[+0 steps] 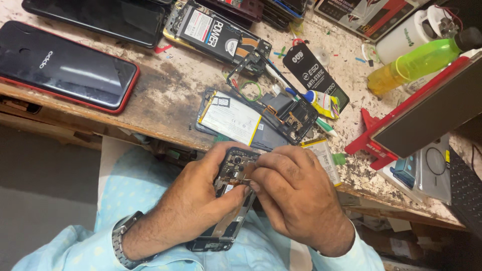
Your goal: The person works on a disassembled smartphone, manipulating internal components and ribbon cables with their hands. They repeatedly connect and disconnect a small connector near the top of the device while holding the phone steady.
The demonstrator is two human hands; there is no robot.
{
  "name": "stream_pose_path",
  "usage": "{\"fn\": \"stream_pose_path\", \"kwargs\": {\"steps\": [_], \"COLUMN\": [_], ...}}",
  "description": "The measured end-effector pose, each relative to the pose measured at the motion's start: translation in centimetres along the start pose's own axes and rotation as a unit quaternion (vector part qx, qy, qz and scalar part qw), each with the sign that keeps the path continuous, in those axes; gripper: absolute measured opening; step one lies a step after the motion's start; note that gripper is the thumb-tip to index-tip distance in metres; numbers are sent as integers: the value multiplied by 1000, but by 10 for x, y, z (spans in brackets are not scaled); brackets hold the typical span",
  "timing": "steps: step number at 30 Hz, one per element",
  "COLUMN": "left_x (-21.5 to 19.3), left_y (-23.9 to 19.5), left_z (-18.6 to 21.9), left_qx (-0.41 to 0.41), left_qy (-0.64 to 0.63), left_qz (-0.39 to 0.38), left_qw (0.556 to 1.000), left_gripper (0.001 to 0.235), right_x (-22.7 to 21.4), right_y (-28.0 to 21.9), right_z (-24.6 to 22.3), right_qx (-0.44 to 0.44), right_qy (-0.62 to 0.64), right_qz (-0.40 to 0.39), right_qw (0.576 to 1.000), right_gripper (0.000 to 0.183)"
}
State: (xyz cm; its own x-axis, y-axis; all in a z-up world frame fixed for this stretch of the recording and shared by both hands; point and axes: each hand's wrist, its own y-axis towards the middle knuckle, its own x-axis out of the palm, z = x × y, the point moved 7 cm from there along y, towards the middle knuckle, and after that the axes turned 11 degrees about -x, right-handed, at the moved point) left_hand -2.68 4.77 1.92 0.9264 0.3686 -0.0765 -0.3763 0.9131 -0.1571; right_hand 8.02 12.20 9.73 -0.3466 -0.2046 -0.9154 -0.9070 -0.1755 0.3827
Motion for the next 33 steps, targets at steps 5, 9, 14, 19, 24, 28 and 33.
{"fn": "stream_pose_path", "kwargs": {"steps": [5,9,14,19,24,28,33], "left_x": [0,-1,-3,-4,-4,-5,-7], "left_y": [1,1,1,4,4,2,0], "left_z": [0,-6,-2,-7,0,1,7], "left_qx": [-7,-46,9,-48,-27,-19,27], "left_qy": [-5,-29,-88,-42,-5,-9,-12], "left_qz": [-8,-29,-40,10,20,25,35], "left_qw": [1000,998,995,998,999,999,999], "left_gripper": [53,49,31,24,26,28,26], "right_x": [-3,-5,-6,-6,-5,-4,-5], "right_y": [-1,-3,-5,-3,-3,-4,-3], "right_z": [0,0,-1,-7,-9,-10,-12], "right_qx": [11,31,49,48,44,51,54], "right_qy": [25,61,82,74,73,77,73], "right_qz": [10,25,28,24,26,28,24], "right_qw": [1000,997,995,996,996,995,996], "right_gripper": [30,24,22,23,24,23,25]}}
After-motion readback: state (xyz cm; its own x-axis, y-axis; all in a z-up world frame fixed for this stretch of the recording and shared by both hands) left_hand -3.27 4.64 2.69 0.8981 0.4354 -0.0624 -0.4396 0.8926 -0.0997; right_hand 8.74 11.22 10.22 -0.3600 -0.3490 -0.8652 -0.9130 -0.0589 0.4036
